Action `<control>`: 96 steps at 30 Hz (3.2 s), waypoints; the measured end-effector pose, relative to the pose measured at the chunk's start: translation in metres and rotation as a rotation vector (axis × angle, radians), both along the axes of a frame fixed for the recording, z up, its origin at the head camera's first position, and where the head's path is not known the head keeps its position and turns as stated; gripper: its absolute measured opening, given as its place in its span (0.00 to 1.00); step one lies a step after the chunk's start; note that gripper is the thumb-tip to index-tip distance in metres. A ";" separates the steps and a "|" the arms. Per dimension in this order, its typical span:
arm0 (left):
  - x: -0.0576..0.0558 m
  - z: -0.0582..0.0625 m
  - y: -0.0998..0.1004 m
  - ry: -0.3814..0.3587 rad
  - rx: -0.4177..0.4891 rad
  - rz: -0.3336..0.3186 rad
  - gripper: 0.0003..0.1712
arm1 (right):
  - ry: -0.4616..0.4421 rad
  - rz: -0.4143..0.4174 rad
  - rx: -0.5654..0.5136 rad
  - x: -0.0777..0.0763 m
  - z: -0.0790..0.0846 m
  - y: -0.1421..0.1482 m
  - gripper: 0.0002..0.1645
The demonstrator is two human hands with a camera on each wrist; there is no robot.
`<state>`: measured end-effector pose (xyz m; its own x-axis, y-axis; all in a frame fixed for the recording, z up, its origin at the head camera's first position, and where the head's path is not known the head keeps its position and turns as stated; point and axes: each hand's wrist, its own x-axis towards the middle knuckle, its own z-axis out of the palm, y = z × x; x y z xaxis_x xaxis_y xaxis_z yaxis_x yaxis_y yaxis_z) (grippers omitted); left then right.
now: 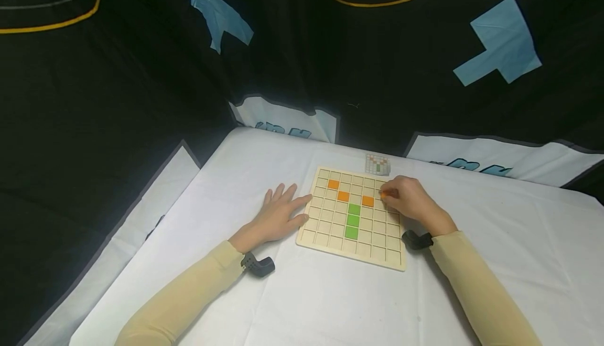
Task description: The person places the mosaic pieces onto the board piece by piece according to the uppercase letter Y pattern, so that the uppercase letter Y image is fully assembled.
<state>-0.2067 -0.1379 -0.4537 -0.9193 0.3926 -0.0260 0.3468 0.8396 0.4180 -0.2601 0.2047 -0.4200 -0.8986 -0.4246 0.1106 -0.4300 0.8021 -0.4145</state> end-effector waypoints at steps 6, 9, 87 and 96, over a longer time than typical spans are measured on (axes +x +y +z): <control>0.001 0.000 -0.001 -0.002 -0.006 0.000 0.33 | -0.008 0.006 0.005 -0.003 0.001 -0.006 0.14; 0.001 0.001 -0.001 -0.003 -0.008 0.000 0.33 | 0.003 0.016 0.005 -0.005 0.000 -0.008 0.15; -0.001 0.005 0.002 -0.037 -0.021 -0.007 0.33 | -0.067 -0.155 0.063 0.038 0.005 0.043 0.21; -0.001 0.011 -0.004 -0.050 -0.058 -0.028 0.34 | -0.068 -0.243 0.069 0.062 -0.006 0.079 0.22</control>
